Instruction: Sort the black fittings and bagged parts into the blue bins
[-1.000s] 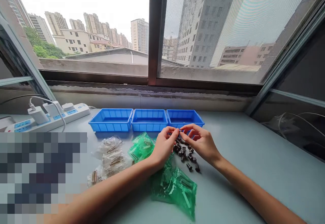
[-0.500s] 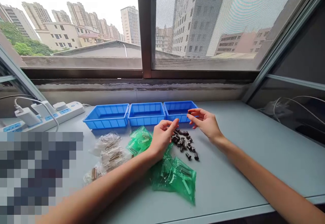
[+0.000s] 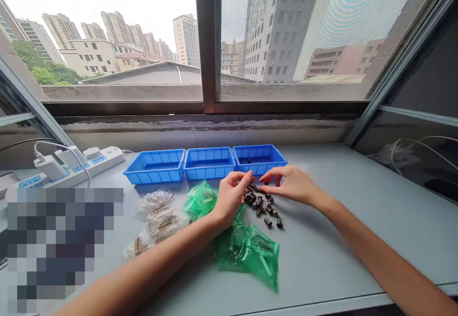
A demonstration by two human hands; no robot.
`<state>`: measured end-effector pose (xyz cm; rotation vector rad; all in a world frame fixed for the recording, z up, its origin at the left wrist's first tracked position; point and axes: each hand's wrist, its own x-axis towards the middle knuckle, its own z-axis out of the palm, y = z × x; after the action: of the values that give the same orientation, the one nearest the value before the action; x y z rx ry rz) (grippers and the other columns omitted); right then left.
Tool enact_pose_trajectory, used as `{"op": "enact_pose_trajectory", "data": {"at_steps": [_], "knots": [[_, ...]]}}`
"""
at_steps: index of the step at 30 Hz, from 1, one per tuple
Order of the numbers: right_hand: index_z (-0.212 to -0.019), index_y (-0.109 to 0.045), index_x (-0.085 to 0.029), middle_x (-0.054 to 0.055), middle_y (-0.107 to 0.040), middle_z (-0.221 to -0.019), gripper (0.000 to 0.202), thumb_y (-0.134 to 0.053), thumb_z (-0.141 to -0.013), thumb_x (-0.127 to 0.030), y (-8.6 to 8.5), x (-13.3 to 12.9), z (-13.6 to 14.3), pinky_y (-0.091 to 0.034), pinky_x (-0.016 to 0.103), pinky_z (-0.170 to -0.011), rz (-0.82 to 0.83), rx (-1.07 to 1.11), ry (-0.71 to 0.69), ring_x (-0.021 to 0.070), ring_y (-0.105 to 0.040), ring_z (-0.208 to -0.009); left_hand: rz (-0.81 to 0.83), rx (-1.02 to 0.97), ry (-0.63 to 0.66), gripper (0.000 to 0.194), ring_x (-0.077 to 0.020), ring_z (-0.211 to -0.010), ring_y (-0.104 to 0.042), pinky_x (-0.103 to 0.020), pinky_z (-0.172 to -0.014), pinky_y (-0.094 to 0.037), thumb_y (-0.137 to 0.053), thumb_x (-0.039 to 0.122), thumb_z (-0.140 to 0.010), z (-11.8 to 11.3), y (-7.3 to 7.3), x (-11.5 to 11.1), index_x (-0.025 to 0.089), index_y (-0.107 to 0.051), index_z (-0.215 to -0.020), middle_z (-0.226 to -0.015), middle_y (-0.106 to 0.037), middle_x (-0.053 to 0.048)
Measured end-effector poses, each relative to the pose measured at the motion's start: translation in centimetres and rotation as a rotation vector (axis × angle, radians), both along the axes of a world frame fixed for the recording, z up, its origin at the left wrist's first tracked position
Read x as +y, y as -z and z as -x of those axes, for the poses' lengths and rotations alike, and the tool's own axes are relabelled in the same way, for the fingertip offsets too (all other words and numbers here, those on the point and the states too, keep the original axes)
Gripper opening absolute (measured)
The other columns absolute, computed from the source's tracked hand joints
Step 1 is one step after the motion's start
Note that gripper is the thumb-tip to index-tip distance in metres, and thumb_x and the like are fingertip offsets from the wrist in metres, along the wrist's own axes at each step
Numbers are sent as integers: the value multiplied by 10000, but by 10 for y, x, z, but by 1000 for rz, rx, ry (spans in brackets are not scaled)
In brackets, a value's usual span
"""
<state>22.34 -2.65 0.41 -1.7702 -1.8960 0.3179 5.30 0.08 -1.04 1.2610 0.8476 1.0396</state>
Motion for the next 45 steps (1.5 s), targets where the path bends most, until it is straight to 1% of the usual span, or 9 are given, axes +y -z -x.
{"op": "enact_pose_trajectory", "data": {"at_steps": [4,8,15,23,29,33,38,43,45], "knots": [[-744,-730,-298,-36,-717,-716,177,-651,-654,-428,-1,-1,-2,-423,269,-599,130,-37,2,162,-606,-639,-117,87,3,300,-52,-525,-415,-204,-456,-314,-690,436,-645,1,1,0,141,-670,-596,-752,-534,-12],[-792,-726,-274,-24,-716,-735,201,-608,-676,-389,2,1,1,-429,265,-609,161,36,-33,158,-604,-648,-158,126,2,235,-85,-611,-462,-220,-541,-366,-677,388,-684,2,5,1,162,-707,-627,-766,-544,-22],[-799,-715,-266,-18,-683,-666,201,-593,-655,-334,7,0,8,-417,263,-556,81,-34,12,161,-593,-596,-163,105,-10,231,-92,-640,-469,-225,-578,-391,-704,396,-658,2,10,0,170,-725,-700,-793,-549,-22],[-853,-718,-269,-12,-676,-612,233,-607,-663,-346,16,1,5,-438,269,-501,-28,55,-70,171,-587,-534,-133,107,-35,185,-94,-660,-465,-230,-621,-371,-723,335,-638,2,8,-4,153,-691,-626,-752,-526,-8],[-896,-710,-269,-6,-712,-693,265,-651,-665,-385,17,2,3,-463,290,-535,-15,132,-102,177,-598,-559,-140,101,-22,199,-85,-626,-447,-232,-611,-372,-721,356,-640,2,10,-5,159,-691,-640,-754,-532,-5],[-889,-711,-248,16,-711,-679,327,-687,-640,-459,15,3,4,-476,295,-523,-29,249,-82,199,-630,-600,-123,87,-18,258,-76,-594,-442,-226,-569,-363,-716,410,-638,1,9,-5,154,-680,-635,-726,-525,2],[-889,-703,-203,76,-715,-762,526,-720,-542,-598,14,5,6,-521,304,-492,-66,551,-17,242,-665,-692,-137,76,-14,307,-89,-617,-463,-222,-564,-359,-704,430,-643,0,9,-5,150,-638,-534,-656,-521,5],[-869,-682,-195,93,-719,-807,580,-775,-450,-585,11,3,11,-546,310,-505,-58,769,43,269,-671,-775,-125,78,-24,341,-86,-583,-450,-224,-522,-339,-686,496,-634,0,9,-5,156,-666,-614,-693,-542,-2],[-870,-671,-192,93,-720,-806,598,-785,-430,-580,7,1,13,-546,309,-511,-65,840,73,274,-672,-787,-101,72,-9,397,-80,-552,-433,-227,-509,-332,-654,546,-644,-1,7,-5,153,-640,-588,-678,-546,-3]]}}
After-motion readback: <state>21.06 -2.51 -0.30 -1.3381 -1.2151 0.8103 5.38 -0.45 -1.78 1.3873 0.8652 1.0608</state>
